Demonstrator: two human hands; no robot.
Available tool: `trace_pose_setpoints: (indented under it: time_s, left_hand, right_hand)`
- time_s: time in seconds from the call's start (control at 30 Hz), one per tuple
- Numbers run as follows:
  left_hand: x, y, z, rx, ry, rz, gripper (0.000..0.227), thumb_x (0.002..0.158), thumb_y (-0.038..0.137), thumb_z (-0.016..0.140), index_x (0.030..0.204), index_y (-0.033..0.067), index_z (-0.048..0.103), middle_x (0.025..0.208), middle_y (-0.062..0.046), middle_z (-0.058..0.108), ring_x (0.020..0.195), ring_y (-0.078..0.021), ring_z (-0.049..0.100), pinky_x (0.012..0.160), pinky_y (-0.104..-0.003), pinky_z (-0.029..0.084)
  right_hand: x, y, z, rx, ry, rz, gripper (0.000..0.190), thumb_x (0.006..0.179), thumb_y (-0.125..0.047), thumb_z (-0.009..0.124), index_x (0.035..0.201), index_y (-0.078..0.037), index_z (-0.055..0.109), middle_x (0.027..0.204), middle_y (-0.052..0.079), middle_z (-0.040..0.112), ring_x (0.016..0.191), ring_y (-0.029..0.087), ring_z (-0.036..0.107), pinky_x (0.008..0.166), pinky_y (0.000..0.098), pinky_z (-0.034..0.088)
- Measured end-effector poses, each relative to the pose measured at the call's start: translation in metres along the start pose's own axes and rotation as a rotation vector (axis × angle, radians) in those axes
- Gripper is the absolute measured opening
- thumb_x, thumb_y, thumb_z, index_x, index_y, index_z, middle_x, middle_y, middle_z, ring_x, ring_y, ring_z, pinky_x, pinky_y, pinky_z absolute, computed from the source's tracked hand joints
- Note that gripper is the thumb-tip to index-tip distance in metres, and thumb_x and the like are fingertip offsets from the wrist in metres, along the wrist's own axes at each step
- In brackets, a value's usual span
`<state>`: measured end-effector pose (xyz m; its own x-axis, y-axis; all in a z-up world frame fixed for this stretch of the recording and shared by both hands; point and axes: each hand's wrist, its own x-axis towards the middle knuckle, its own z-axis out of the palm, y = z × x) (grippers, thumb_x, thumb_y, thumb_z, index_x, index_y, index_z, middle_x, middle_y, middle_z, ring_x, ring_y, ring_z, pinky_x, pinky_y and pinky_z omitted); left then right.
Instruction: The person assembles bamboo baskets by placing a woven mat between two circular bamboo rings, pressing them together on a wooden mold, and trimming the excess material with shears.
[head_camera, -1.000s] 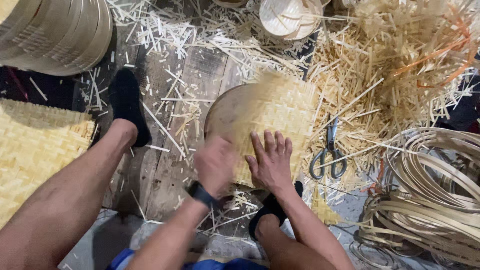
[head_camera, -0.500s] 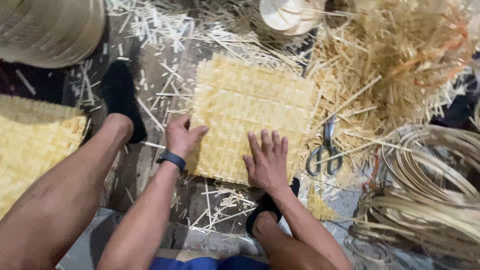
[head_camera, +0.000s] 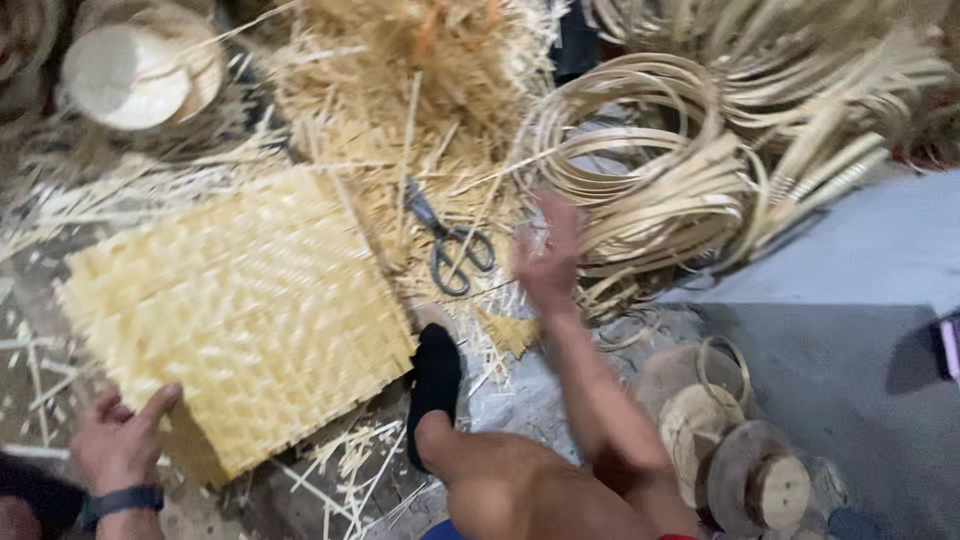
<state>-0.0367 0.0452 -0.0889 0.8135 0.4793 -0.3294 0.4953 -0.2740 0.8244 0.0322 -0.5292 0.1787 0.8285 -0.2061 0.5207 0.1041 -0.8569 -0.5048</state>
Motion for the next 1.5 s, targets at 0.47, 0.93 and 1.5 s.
trace_pose_setpoints:
  time_s: [0.47,0.93,1.5]
  left_hand:
    - [0.011,0.027,0.021,0.225,0.126,0.123,0.094,0.075,0.026,0.098,0.139,-0.0175,0.044,0.115,-0.032,0.067,0.106,-0.0388,0.068,0.092,-0.051,0.057]
    - [-0.154,0.361,0.08,-0.558,-0.499,0.213,0.045,0.107,0.039,0.052,0.14,0.009,0.054,0.126,-0.011,0.069,0.115,-0.0196,0.068,0.096,-0.038,0.056]
    - [-0.199,0.396,-0.053,-0.733,-0.552,-0.063,0.038,0.101,0.028,0.066,0.11,-0.0084,0.069,0.056,-0.001,0.044,0.045,-0.0109,0.034,0.04,-0.027,0.021]
  right_hand:
    - [0.085,0.108,-0.041,-0.982,-0.398,-0.452,0.031,0.068,-0.027,0.069,0.09,-0.007,0.079,0.118,0.023,0.064,0.119,0.039,0.057,0.11,0.0583,0.034]
    - [0.104,-0.103,-0.15,1.262,-0.046,0.229,0.025,0.11,-0.028,0.053,0.091,-0.012,0.051,0.071,0.0,0.051,0.053,0.009,0.044,0.04,0.0241,0.041]
    - [0.114,-0.304,-0.069,-0.244,-0.411,-1.189,0.055,0.109,-0.058,0.051,0.086,-0.011,0.064,0.076,0.002,0.056,0.069,0.017,0.055,0.062,0.0373,0.051]
